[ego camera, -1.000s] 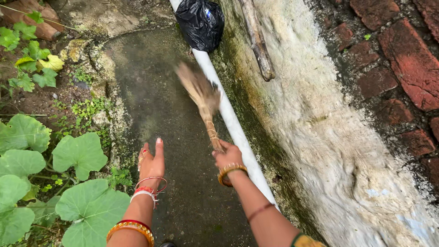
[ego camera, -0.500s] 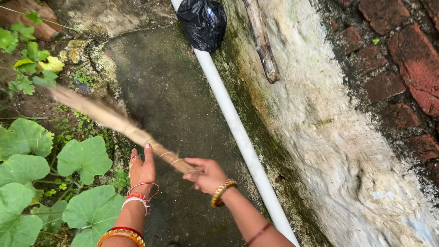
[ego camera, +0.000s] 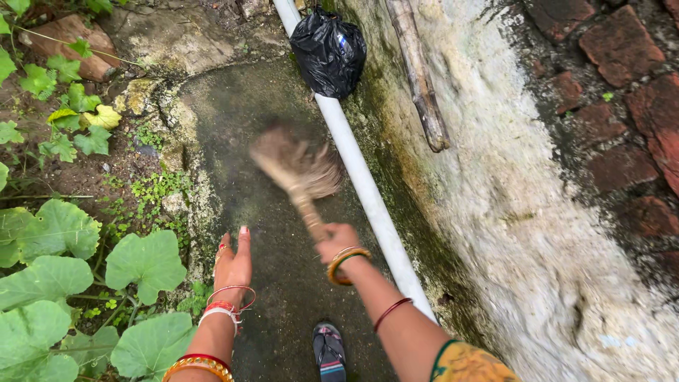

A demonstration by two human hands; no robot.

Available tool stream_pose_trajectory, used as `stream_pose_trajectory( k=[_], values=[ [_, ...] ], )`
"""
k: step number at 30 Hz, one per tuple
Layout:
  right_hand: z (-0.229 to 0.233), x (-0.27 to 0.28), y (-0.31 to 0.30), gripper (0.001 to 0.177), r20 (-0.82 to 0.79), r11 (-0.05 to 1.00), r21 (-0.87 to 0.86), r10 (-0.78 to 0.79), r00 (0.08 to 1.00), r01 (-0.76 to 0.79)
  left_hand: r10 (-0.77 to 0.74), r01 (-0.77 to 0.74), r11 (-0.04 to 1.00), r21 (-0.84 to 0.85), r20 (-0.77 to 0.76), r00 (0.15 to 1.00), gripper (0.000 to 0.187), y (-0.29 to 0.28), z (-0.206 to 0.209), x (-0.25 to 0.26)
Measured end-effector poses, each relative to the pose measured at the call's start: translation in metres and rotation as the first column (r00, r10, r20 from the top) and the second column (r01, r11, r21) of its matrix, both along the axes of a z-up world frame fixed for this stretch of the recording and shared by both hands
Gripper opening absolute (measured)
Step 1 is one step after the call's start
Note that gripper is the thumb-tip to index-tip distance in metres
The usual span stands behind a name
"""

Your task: The person sweeps an outdoor concrete ground covered in moss and debris using a broom. They move around garden plants and a white pipe to clear the area.

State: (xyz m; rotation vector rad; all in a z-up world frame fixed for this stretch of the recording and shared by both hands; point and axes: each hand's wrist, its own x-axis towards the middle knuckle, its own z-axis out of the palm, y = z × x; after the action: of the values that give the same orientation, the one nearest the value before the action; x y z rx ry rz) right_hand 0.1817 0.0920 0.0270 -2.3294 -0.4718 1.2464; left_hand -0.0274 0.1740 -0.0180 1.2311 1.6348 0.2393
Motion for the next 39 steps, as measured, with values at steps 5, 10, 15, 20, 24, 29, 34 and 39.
stream_pose_trajectory(
  k=[5, 10, 15, 20, 24, 29, 34, 39],
  values=[
    [0.022, -0.029, 0.024, 0.057, -0.329, 0.969, -0.018, 0.227, 0.917, -0.246, 0.069, -0.069, 0.997, -0.028, -0.021, 0.997, 0.095, 0.015, 0.000, 0.003],
    [0.069, 0.002, 0.021, 0.056, -0.257, 0.918, 0.232, 0.377, 0.890, -0.322, 0.164, -0.163, 0.974, 0.155, 0.004, 0.986, 0.096, 0.037, 0.014, 0.026],
    [0.066, 0.060, 0.030, 0.055, 0.070, 0.873, 0.394, 0.284, 0.956, -0.288, 0.161, -0.167, 0.961, 0.221, 0.048, 0.986, 0.094, 0.067, 0.021, 0.059],
    [0.029, 0.093, 0.080, 0.059, 0.175, 0.951, 0.288, 0.067, 0.982, -0.116, 0.142, -0.145, 0.980, 0.136, 0.035, 0.989, 0.095, 0.085, 0.024, 0.084],
    [0.016, 0.069, 0.120, 0.056, 0.089, 0.980, -0.049, 0.198, 0.976, -0.194, 0.137, -0.136, 0.989, 0.063, 0.000, 0.991, 0.095, 0.091, 0.021, 0.087],
    [0.032, 0.041, 0.133, 0.055, 0.006, 0.846, 0.054, 0.531, 0.848, -0.530, 0.152, -0.152, 0.987, 0.047, -0.013, 0.988, 0.094, 0.100, 0.016, 0.082],
    [0.079, 0.060, 0.131, 0.057, -0.019, 0.771, -0.005, 0.637, 0.771, -0.637, 0.170, -0.169, 0.985, 0.030, -0.031, 0.985, 0.092, 0.113, 0.026, 0.085],
    [0.069, 0.102, 0.128, 0.057, 0.153, 0.876, 0.151, 0.437, 0.886, -0.458, 0.156, -0.155, 0.986, 0.058, -0.027, 0.987, 0.094, 0.127, 0.030, 0.094]
  ],
)
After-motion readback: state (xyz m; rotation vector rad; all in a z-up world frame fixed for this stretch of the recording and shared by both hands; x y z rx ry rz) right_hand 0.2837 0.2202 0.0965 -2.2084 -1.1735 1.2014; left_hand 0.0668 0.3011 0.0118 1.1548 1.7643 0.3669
